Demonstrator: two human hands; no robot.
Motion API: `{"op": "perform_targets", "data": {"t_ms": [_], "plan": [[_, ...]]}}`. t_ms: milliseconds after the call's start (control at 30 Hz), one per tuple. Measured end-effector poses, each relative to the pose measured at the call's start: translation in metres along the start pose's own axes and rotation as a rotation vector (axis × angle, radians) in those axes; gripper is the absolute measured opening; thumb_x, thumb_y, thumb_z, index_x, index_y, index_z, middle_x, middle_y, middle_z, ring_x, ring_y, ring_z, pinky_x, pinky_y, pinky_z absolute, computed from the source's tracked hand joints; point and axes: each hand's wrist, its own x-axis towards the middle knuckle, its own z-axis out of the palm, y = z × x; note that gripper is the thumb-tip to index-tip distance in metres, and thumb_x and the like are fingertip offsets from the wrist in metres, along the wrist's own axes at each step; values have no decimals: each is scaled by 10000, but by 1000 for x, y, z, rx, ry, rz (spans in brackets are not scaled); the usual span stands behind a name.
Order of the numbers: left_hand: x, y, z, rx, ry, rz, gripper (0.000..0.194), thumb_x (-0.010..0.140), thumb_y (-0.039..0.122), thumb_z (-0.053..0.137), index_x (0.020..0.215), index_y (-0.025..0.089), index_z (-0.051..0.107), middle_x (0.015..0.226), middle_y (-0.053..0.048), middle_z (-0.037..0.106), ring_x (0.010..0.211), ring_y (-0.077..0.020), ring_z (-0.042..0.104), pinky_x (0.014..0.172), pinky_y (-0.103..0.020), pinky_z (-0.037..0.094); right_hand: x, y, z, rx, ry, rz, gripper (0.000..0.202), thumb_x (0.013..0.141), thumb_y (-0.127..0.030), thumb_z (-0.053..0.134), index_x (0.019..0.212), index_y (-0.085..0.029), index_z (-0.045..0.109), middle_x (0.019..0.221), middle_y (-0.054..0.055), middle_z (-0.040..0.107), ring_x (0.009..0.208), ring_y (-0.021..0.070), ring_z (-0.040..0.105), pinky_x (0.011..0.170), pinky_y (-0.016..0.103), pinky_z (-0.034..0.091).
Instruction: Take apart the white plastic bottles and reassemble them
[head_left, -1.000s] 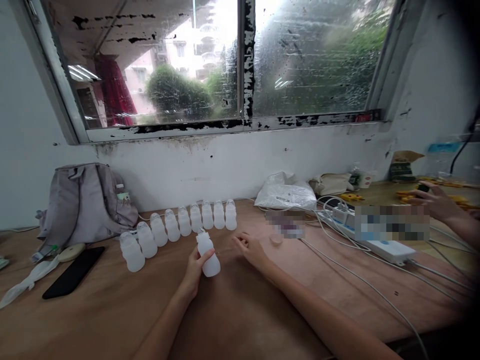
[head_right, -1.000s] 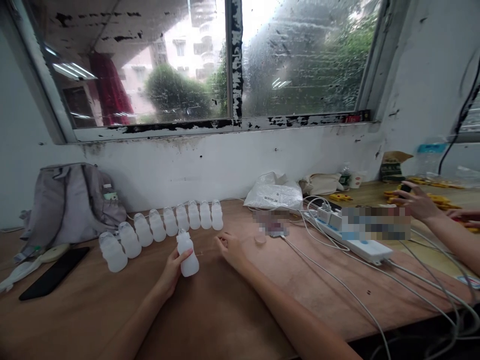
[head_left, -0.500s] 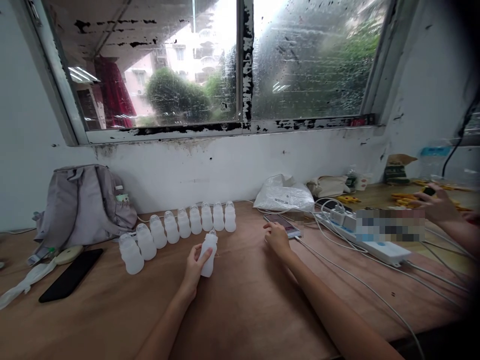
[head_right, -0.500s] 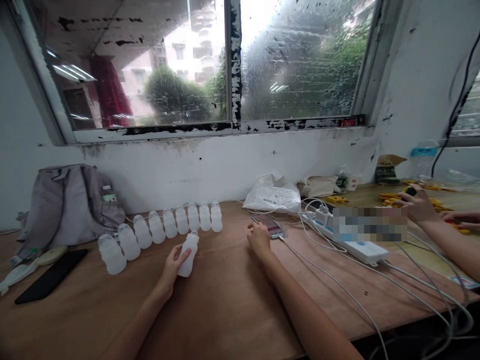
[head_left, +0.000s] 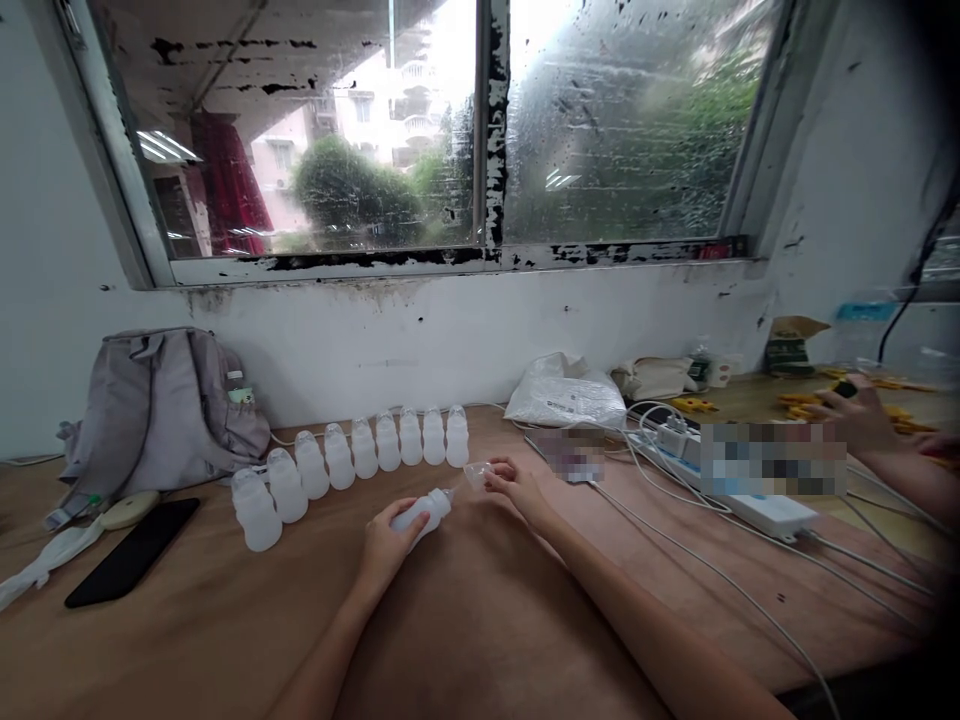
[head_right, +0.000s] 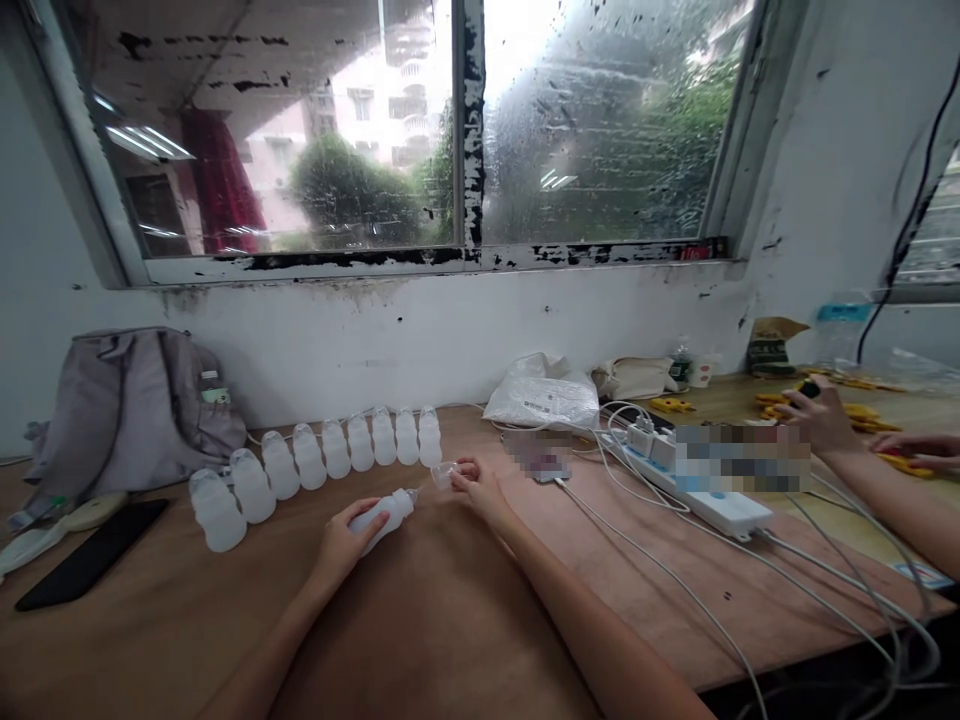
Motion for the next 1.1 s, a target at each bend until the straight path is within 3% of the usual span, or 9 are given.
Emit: {"op": "perform_targets", "data": {"t_ms": [200, 367, 833, 933, 1100], "plan": [[3, -3, -1, 26, -2, 17, 250, 542, 284, 720, 783, 218, 699, 871, -61, 685, 880, -251, 586, 844, -331, 387, -11, -12, 14, 212, -158, 102, 349, 643, -429, 655, 852, -190, 512, 765, 36, 623, 682, 177, 618, 654, 346, 513], [3, -6, 0, 66, -21, 18, 282, 542, 301, 725, 809, 215, 702, 876, -76, 688, 875, -265, 599, 830, -351, 405, -15, -14, 21, 315, -276, 164, 357, 632, -393, 675, 879, -182, 527, 783, 15, 622, 663, 140, 601, 584, 268, 487], [0, 1, 1, 168, -92, 39, 315, 594, 366, 686, 863, 202, 695, 936, -90, 676, 910, -272, 594, 843, -364, 416, -15, -19, 20, 325, -291, 281, 347, 603, -392, 693, 816, -181, 518, 666, -24, 592, 517, 97, 552, 448, 205, 435], [-3, 3, 0, 182, -173, 72, 319, 624, 375, 661, 889, 199, 686, 947, -69, 675, 915, -254, 595, 835, -347, 435, -15, -19, 20, 322, -297, 335, 325, 672, -476, 608, 742, -169, 526, 593, -20, 570, 475, 109, 537, 402, 210, 405], [-13, 8, 2, 275, -370, 246, 306, 684, 374, 620, 940, 213, 667, 967, -41, 666, 907, -207, 594, 822, -293, 450, -20, -21, 29, 339, -337, 380, 486, 740, -582, 458, 617, -126, 573, 557, 23, 583, 488, 110, 520, 456, 223, 387]]}}
